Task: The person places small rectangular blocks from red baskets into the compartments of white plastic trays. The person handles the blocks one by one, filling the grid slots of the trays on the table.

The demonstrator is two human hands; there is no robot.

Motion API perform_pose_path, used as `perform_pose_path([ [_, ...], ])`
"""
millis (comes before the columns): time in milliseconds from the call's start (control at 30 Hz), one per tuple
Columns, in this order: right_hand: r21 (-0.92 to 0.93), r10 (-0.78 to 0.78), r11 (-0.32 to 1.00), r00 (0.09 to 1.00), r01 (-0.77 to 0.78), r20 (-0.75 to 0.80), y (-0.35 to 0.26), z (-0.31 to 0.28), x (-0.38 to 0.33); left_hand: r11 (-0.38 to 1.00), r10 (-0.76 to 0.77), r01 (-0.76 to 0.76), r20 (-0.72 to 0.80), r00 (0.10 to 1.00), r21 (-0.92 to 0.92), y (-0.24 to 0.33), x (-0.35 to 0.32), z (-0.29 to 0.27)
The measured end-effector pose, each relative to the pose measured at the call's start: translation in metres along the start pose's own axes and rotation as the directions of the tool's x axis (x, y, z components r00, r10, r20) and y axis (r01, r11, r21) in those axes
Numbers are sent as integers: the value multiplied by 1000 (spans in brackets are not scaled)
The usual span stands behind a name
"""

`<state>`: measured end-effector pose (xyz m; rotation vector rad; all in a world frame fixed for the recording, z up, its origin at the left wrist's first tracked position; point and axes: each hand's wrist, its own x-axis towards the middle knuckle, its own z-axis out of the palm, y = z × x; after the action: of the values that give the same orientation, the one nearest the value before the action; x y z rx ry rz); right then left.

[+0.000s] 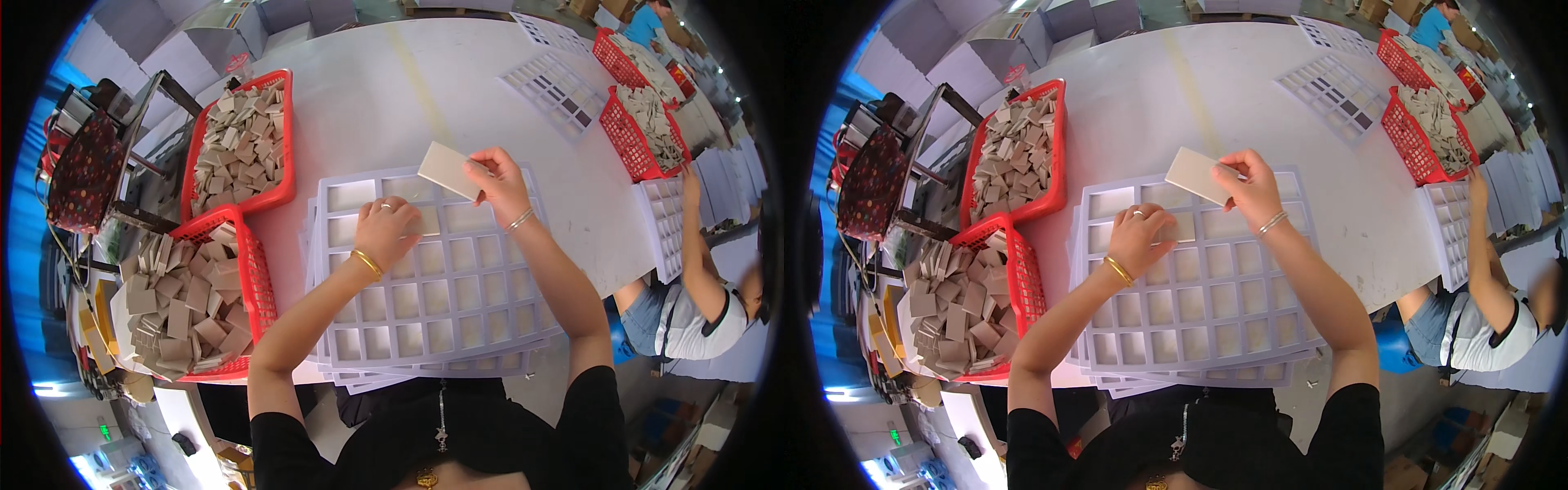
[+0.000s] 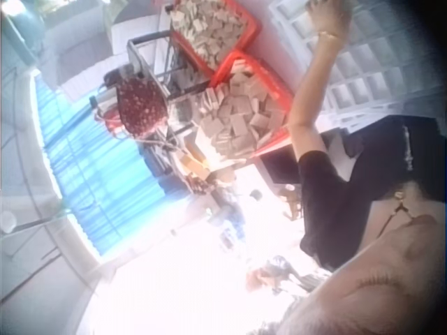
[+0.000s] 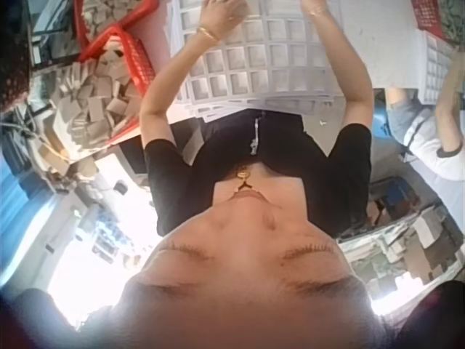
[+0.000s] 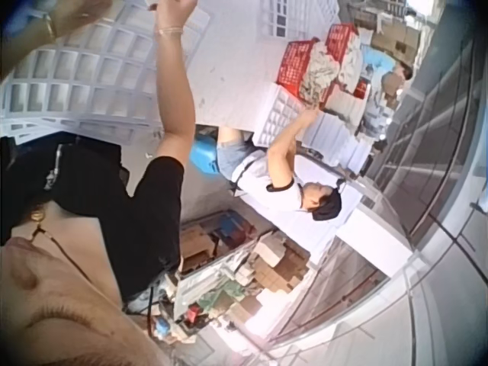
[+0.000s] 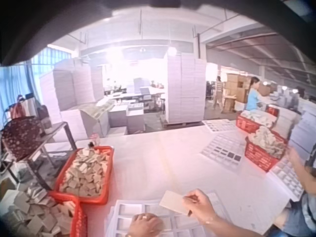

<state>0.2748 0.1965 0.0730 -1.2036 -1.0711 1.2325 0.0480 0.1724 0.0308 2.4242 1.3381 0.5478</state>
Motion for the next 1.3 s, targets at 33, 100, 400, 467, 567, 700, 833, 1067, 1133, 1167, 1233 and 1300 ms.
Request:
perform_pose_path([
  [33, -21, -23, 1000, 1000, 23, 14, 3, 4, 3, 1000, -8, 8, -6, 1000, 22, 2, 0, 0],
  [100, -62, -66, 996, 997, 69, 49, 15, 10, 14, 997, -28, 29, -19, 999, 65, 5, -2, 1],
  [400, -453, 16, 887, 977, 83, 211, 23, 32, 35, 979, 148, -167, 155, 977, 119, 11, -32, 1],
  [467, -549, -37, 812, 957, 197, 288, 37, 33, 48, 980, 163, -181, 186, 969, 84, 10, -31, -4],
  [567, -600, -16, 761, 931, 248, 365, 50, 34, 68, 976, 174, -197, 208, 962, 93, 7, -31, -6],
  [700, -675, -113, 619, 897, 401, 428, 54, 38, 73, 975, 173, -200, 243, 954, 92, 4, -28, -10],
  [833, -748, -225, 426, 861, 508, 456, 57, 56, 51, 977, 207, -211, 232, 950, -9, -7, -28, -15],
  [1067, -761, -244, 261, 804, 593, 543, 52, 52, 37, 998, 2, -15, -227, 974, -56, -94, -12, -75],
  [1133, -748, -208, 290, 802, 597, 560, 53, 55, 37, 981, -181, 193, -338, 923, 3, -146, -10, -91],
  [1167, -743, -188, 300, 800, 599, 570, 51, 58, 38, 955, -288, 294, -361, 887, -40, -177, -9, -100],
  [1233, -741, -147, 290, 793, 606, 591, 46, 59, 39, 883, -454, 464, -369, 811, -66, -241, -3, -114],
  [1300, -741, -115, 249, 779, 624, 617, 43, 59, 40, 820, -527, 571, -348, 775, 30, -284, 7, -117],
])
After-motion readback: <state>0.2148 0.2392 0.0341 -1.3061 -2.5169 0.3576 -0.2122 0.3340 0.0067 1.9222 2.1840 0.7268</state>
